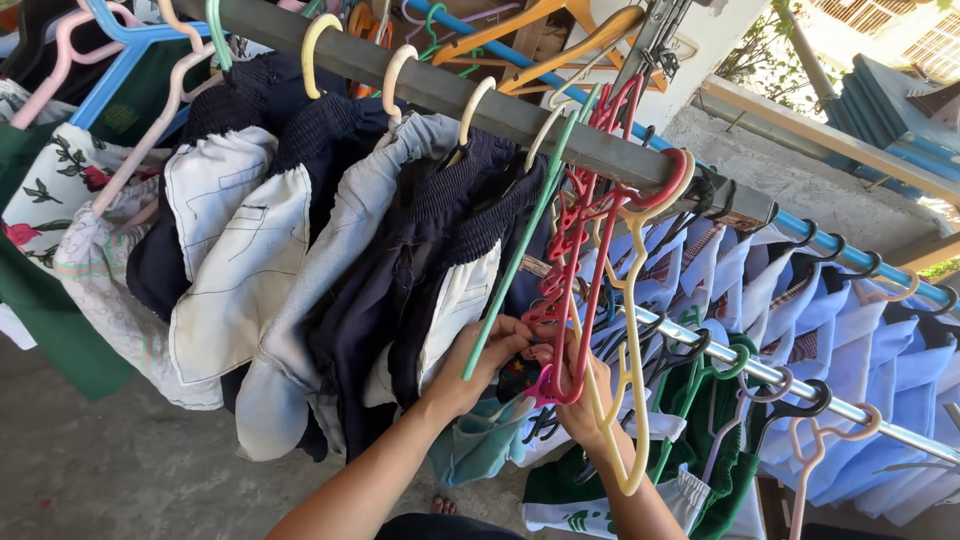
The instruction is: Hanging various items of clothing and small laundry items on hangers and multi-clip hangers on a balcony clothesline.
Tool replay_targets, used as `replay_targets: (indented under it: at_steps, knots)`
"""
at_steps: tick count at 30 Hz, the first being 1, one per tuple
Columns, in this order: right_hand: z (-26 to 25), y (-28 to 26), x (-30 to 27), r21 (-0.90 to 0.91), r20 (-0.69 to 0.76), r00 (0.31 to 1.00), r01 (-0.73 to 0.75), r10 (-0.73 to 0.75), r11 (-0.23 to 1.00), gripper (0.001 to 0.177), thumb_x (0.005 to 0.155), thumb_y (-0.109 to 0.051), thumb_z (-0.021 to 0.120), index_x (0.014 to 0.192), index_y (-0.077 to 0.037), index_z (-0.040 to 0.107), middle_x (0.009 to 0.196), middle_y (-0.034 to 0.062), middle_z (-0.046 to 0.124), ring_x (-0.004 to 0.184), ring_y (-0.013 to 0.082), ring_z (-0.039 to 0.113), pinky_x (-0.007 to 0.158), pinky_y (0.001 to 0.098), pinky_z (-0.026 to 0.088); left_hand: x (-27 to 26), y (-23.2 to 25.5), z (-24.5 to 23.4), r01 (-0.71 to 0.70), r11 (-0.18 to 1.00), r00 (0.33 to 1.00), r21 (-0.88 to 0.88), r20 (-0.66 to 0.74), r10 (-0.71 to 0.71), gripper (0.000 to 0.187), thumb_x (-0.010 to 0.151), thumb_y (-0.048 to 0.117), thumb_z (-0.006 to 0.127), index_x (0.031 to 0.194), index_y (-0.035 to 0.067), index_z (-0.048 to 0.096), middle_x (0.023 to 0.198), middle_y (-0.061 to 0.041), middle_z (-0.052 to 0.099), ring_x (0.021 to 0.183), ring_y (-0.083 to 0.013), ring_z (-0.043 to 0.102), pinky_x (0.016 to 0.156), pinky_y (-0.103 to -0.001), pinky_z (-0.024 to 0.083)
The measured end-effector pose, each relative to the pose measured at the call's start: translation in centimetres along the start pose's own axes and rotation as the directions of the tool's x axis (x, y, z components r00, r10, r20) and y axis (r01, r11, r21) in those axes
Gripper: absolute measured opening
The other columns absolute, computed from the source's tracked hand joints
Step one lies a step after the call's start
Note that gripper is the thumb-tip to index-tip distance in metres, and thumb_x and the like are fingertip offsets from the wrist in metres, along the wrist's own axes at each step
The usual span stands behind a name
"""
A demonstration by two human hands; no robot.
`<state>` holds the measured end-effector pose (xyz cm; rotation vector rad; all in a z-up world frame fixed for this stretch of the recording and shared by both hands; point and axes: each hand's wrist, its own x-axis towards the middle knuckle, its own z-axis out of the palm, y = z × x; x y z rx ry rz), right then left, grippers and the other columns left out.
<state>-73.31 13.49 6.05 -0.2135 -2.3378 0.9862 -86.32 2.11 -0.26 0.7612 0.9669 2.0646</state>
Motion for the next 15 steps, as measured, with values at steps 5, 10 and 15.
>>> replay_targets:
  at_steps: [5, 10, 15]
  knots:
    - [-0.4, 5.2, -1.1, 0.217, -0.01, 0.995, -0.099, 0.103, 0.971, 0.031, 0.102, -0.02, 0.051, 0.124, -0.002, 0.064, 0.106, 0.0087, 0.076, 0.09, 0.0174, 0.075, 0.077, 0.0298, 0.059, 0.3, 0.2, 1.9, -0.025, 1.0, 1.0, -0.001, -0.015, 0.025, 0.014, 0.098, 0.008, 0.061, 0.106, -0.003, 0.066, 0.093, -0.006, 0.073, 0.087, -0.0132, 0.07, 0.08, -0.026, 0.055]
    - [1.0, 5.6, -2.8, 0.382, -0.045, 0.994, -0.07, 0.095, 0.921, 0.037, 0.109, -0.03, 0.048, 0.126, 0.0, 0.062, 0.106, 0.0088, 0.07, 0.087, 0.0174, 0.064, 0.072, 0.0298, 0.055, -1.3, -1.3, 0.4, -0.104, 0.94, 0.968, 0.325, -0.185, 0.171, 0.025, 0.095, 0.017, 0.068, 0.116, 0.004, 0.063, 0.096, 0.0, 0.068, 0.087, -0.0093, 0.066, 0.078, -0.026, 0.054]
    - [4.2, 6.6, -8.3, -0.094, -0.55, 0.823, 0.109, -0.143, 0.99, 0.019, 0.109, -0.009, 0.061, 0.124, 0.002, 0.055, 0.104, 0.0162, 0.06, 0.089, 0.0244, 0.057, 0.083, 0.0333, 0.047, -5.0, -3.0, -3.1, 0.049, 0.729, 0.998, 0.683, -0.013, -0.054, 0.032, 0.091, 0.027, 0.076, 0.108, 0.001, 0.073, 0.085, -0.009, 0.071, 0.078, -0.0134, 0.062, 0.072, -0.032, 0.05]
